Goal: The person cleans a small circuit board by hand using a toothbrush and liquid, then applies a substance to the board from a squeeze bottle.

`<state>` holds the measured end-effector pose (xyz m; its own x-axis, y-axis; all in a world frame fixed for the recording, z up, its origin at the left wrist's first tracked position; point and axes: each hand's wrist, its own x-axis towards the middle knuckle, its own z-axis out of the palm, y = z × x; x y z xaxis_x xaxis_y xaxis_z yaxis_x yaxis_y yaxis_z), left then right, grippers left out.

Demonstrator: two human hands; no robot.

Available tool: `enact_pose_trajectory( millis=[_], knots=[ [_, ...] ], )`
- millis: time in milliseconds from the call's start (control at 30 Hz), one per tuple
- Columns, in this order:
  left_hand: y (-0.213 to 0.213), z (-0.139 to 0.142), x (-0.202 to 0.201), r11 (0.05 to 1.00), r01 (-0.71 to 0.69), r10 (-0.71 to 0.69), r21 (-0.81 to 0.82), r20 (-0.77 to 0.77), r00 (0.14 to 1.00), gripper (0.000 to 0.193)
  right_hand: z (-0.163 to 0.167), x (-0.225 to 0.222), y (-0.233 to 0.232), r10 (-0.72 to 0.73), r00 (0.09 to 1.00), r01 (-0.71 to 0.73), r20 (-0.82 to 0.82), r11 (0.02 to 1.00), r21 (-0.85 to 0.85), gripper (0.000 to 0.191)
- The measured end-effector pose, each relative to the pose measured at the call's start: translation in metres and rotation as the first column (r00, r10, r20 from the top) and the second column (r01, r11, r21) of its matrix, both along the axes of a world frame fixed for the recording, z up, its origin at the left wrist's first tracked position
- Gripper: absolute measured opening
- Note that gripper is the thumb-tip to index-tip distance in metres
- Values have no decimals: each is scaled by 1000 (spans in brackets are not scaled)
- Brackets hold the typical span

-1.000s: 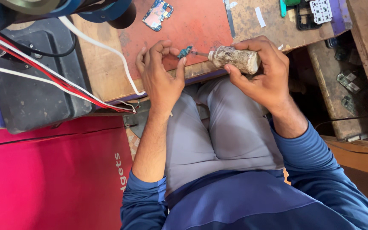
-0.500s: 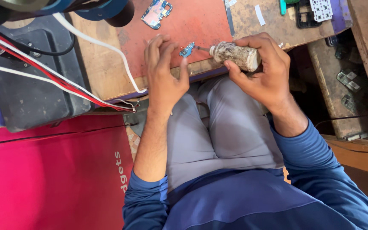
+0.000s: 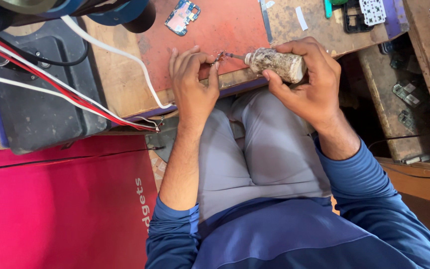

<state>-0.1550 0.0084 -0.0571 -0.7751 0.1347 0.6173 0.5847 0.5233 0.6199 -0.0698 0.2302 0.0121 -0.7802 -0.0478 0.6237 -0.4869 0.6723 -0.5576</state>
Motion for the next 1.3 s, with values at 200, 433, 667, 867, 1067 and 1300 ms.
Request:
enact_pose_trajectory(
  millis=[200, 433, 667, 867, 1067, 1300],
  knots=[
    [1, 1, 1, 1000, 7, -7, -2, 0, 1000, 14, 0, 0, 1, 20, 1000, -20, 21, 999, -35, 36],
    [0, -3, 3, 1000, -13, 13, 24, -7, 1000, 14, 1, 3, -3, 60, 998, -60, 12, 998, -13, 39],
    [0, -8, 2, 999, -18, 19, 44, -24, 1000, 14, -2, -1, -13, 75, 997, -74, 9, 996, -51, 41],
    [-2, -6, 3, 1000, -9, 9, -10, -32, 999, 16, -4, -1, -17, 82, 997, -82, -6, 997, -8, 42],
    [-1, -3, 5, 1000, -11, 10, -29, -38, 999, 18, -5, 0, -16, 66, 998, -66, 13, 998, -11, 42],
    [0, 0, 6, 1000, -23, 23, 5, 23, 999, 13, -7, 4, -12, 16, 1000, -16, -9, 1000, -8, 38]
  ],
)
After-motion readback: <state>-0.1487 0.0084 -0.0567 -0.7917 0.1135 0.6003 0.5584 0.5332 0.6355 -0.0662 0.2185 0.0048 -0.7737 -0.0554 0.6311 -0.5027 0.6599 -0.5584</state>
